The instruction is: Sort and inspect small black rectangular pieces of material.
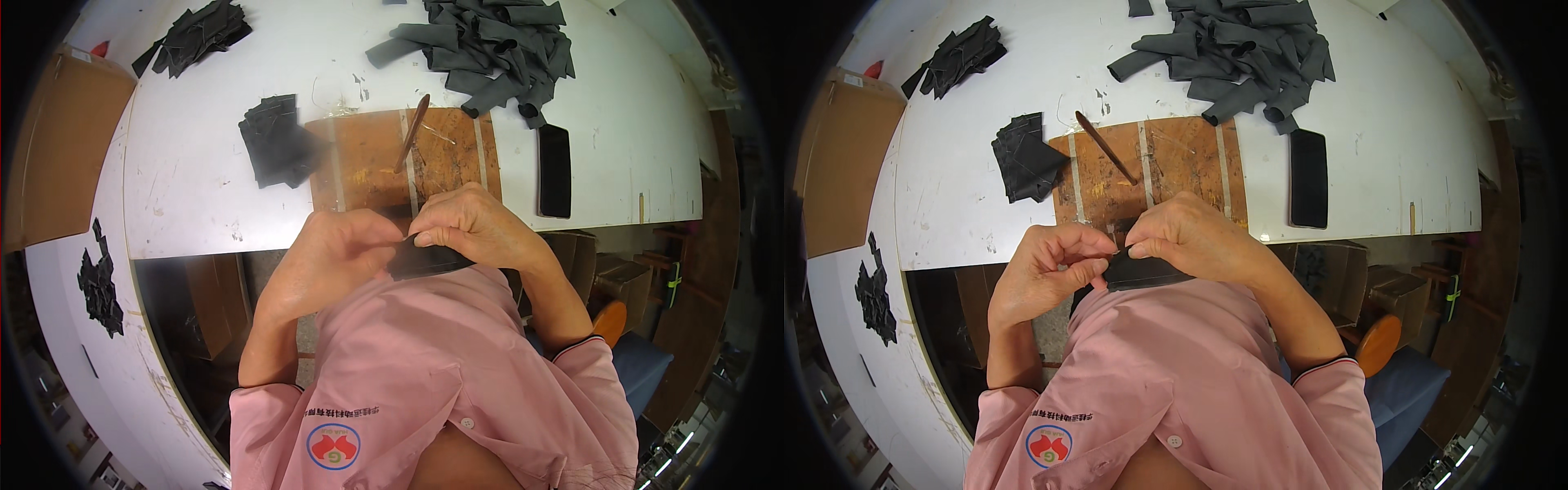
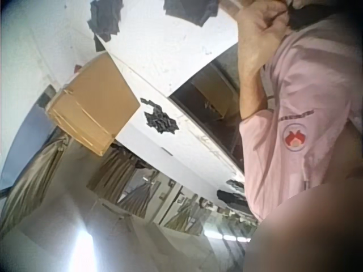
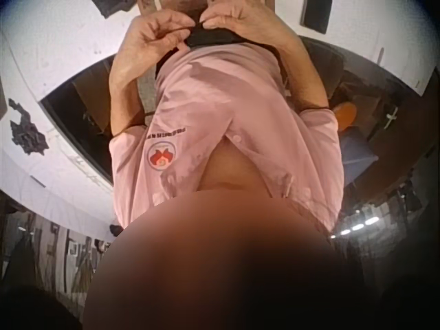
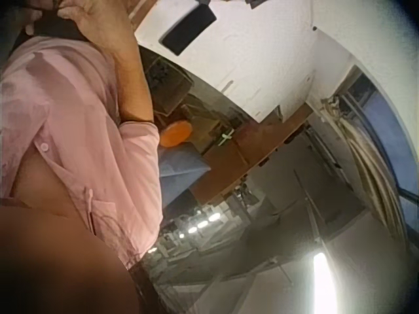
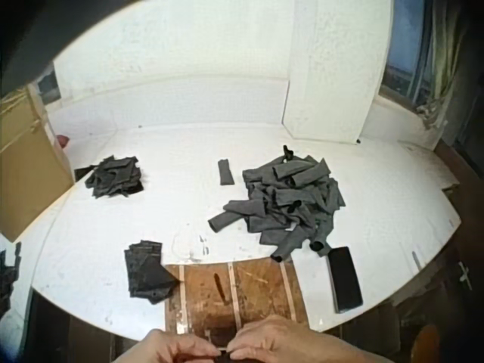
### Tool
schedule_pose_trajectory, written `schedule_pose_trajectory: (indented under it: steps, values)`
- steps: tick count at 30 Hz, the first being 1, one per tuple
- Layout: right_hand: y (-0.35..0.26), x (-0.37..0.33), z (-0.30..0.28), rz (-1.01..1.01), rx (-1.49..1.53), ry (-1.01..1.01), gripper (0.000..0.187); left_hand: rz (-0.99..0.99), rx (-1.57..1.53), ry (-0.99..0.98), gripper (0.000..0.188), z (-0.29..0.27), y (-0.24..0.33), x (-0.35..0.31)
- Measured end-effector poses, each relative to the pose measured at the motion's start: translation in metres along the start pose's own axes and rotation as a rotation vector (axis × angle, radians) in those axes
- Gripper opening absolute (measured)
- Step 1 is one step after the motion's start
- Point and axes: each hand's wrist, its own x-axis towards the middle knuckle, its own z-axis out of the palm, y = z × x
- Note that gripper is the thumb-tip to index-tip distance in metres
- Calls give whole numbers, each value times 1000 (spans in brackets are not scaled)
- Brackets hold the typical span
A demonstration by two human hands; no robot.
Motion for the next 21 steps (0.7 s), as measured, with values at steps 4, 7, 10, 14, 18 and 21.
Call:
schedule_pose_trajectory:
  steps: [4,7,10,14,18,21]
  values:
    - [3,1,3,-55,-18,4,14,-38,77,20,11,2,-1,1]
    - [-1,1,3,16,-9,-16,16,50,231,45,10,2,-4,0]
    - [3,1,4,10,-41,-16,17,36,129,11,9,1,-5,-1]
    - [4,1,4,25,-70,-29,17,28,150,43,8,2,-7,1]
    - [8,0,3,-11,-113,-27,17,37,271,84,9,3,-1,3]
    - [10,1,3,-22,-101,-18,17,49,299,99,9,4,-2,4]
